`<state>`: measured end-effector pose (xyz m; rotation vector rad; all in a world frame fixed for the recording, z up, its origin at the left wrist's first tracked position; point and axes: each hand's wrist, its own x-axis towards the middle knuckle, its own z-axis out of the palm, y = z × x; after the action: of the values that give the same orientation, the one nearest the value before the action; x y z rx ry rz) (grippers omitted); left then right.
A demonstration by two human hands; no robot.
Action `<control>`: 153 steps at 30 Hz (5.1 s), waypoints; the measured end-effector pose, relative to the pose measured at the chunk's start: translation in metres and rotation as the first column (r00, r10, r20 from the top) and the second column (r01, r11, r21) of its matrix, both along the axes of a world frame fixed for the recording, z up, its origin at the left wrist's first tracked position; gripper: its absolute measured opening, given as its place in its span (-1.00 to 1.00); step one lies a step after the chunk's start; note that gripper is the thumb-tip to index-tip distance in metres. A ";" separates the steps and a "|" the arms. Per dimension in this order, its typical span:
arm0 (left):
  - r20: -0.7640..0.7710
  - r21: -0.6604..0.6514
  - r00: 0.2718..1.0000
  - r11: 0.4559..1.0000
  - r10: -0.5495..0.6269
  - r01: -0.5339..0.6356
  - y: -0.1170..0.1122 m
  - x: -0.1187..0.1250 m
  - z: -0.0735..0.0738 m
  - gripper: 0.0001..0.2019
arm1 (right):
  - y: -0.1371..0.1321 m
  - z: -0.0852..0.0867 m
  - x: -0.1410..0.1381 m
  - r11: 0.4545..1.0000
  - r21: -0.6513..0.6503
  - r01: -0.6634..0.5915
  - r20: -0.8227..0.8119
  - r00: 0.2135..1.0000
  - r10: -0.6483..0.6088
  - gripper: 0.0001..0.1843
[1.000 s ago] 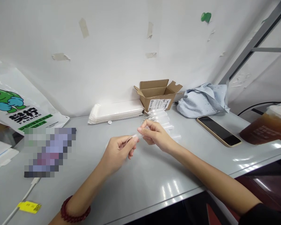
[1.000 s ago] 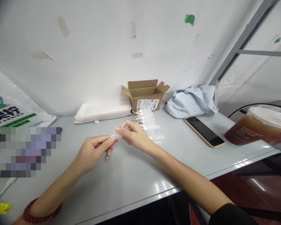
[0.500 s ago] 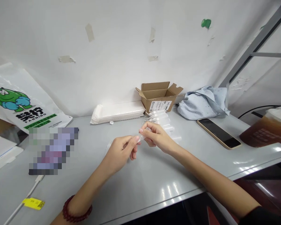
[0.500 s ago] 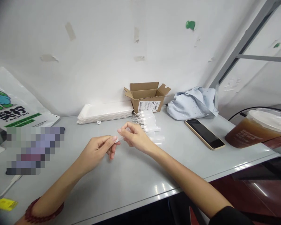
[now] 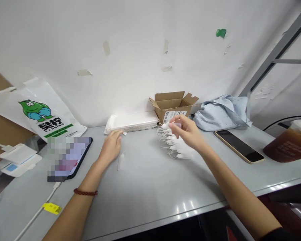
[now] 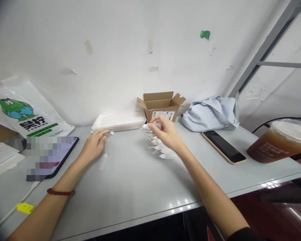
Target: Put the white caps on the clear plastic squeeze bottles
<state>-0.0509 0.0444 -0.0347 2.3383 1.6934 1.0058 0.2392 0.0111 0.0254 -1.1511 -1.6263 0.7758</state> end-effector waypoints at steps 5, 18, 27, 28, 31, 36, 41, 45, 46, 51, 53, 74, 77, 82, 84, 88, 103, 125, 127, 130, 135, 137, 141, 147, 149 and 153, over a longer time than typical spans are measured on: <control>-0.023 -0.007 0.999 0.999 -0.034 0.034 0.023 -0.013 -0.019 -0.64 | 0.015 0.003 0.045 1.000 -0.022 -0.003 0.171 0.985 0.007 -0.75; -0.066 -0.023 0.994 0.996 -0.083 0.082 0.021 -0.008 -0.022 -0.65 | 0.016 0.001 0.066 0.993 -0.078 -0.093 0.567 0.815 0.121 -0.91; -0.072 -0.030 0.997 0.999 -0.035 0.033 0.021 -0.010 -0.021 -0.68 | 0.019 -0.003 0.063 0.998 -0.025 -0.057 0.575 0.816 0.061 -0.95; -0.075 -0.028 0.997 0.999 -0.033 0.031 0.021 -0.010 -0.021 -0.68 | 0.018 -0.003 0.061 0.998 -0.025 -0.056 0.576 0.815 0.060 -0.94; -0.091 -0.026 0.996 0.999 -0.026 0.023 0.019 -0.011 -0.020 -0.70 | 0.017 -0.003 0.059 0.997 -0.037 -0.067 0.561 0.824 0.076 -0.91; -0.114 -0.037 0.994 0.999 -0.005 0.001 0.015 -0.011 -0.019 -0.69 | 0.019 -0.007 0.062 0.997 -0.056 -0.056 0.529 0.845 0.077 -0.90; -0.108 -0.057 0.994 0.998 0.030 -0.036 0.015 -0.010 -0.017 -0.68 | 0.019 -0.006 0.061 1.000 0.019 -0.010 0.570 0.821 -0.002 -0.91; -0.097 -0.075 0.994 0.996 0.050 -0.057 0.015 -0.009 -0.016 -0.68 | 0.018 -0.005 0.059 0.999 0.046 -0.015 0.580 0.815 -0.014 -0.92; -0.093 -0.080 0.994 0.995 0.052 -0.060 0.014 -0.009 -0.016 -0.68 | 0.018 -0.005 0.059 0.998 0.049 -0.028 0.578 0.816 -0.006 -0.91; -0.058 -0.107 0.995 0.990 0.085 -0.091 0.014 -0.008 -0.016 -0.67 | 0.018 -0.007 0.060 0.997 0.041 -0.071 0.586 0.810 0.033 -0.89; -0.036 -0.121 0.993 0.986 0.110 -0.114 0.014 -0.008 -0.015 -0.66 | 0.018 -0.007 0.061 0.996 0.035 -0.078 0.587 0.808 0.042 -0.90; 0.484 -0.241 0.845 0.963 0.229 -0.123 0.000 -0.002 0.006 -0.61 | -0.005 -0.009 0.008 0.882 0.466 -0.069 0.324 0.941 -0.097 -0.88; 0.491 -0.228 0.846 0.968 0.208 -0.106 -0.001 0.003 0.007 -0.61 | -0.025 -0.019 -0.041 0.879 0.363 -0.310 0.342 0.921 0.184 -0.87; 0.474 -0.210 0.861 0.973 0.186 -0.095 -0.001 0.005 0.006 -0.62 | -0.036 -0.048 -0.106 0.809 0.047 -0.586 0.714 0.586 0.383 -0.68; 0.476 -0.212 0.858 0.972 0.194 -0.102 -0.001 0.004 0.006 -0.63 | -0.032 -0.056 -0.121 0.836 0.015 -0.549 0.769 0.541 0.341 -0.65; 0.468 -0.202 0.861 0.973 0.198 -0.114 -0.001 0.004 0.006 -0.65 | -0.026 -0.061 -0.132 0.861 0.003 -0.508 0.839 0.470 0.275 -0.55; 0.457 -0.272 0.878 0.962 0.141 -0.013 -0.014 0.016 0.017 -0.66 | -0.020 -0.069 -0.065 0.890 0.163 -0.426 0.801 0.584 0.133 -0.74; 0.971 -0.238 0.227 0.459 0.080 0.856 -0.044 0.047 0.030 -0.87 | -0.039 -0.044 -0.058 0.792 0.408 -0.454 0.519 0.829 0.208 -0.78; 0.976 -0.215 0.203 0.468 0.076 0.857 -0.045 0.050 0.031 -0.89 | -0.038 -0.043 -0.058 0.809 0.401 -0.429 0.477 0.852 0.216 -0.82; 0.975 -0.217 0.208 0.477 0.072 0.852 -0.045 0.051 0.032 -0.88 | -0.036 -0.044 -0.058 0.814 0.422 -0.398 0.406 0.886 0.223 -0.91; 0.967 -0.244 0.245 0.493 0.063 0.835 -0.043 0.048 0.031 -0.87 | -0.036 -0.043 -0.058 0.875 0.316 -0.367 0.270 0.919 0.288 -0.95; 0.963 -0.257 0.262 0.527 0.066 0.810 -0.042 0.045 0.032 -0.86 | -0.037 -0.040 -0.058 0.911 0.190 -0.366 0.181 0.925 0.334 -0.93; 0.938 -0.296 0.346 0.578 0.026 0.760 -0.042 0.037 0.037 -0.79 | -0.037 -0.033 -0.057 0.905 -0.045 -0.423 -0.076 0.905 0.419 -0.90; 0.832 -0.373 0.545 0.624 -0.103 0.687 -0.043 0.033 0.039 -0.81 | -0.034 -0.025 -0.056 0.841 -0.208 -0.499 -0.350 0.841 0.412 -0.90; 0.803 -0.381 0.582 0.642 -0.126 0.665 -0.043 0.035 0.037 -0.78 | -0.032 -0.024 -0.057 0.829 -0.246 -0.502 -0.448 0.817 0.362 -0.91; 0.764 -0.366 0.628 0.704 -0.147 0.609 -0.043 0.040 0.034 -0.74 | -0.027 -0.026 -0.058 0.766 -0.337 -0.547 -0.598 0.753 0.274 -0.88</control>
<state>-0.0108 0.0017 -0.0009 1.5028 0.9105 0.8918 0.1808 -0.0162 -0.0009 -0.7794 -1.2502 1.7366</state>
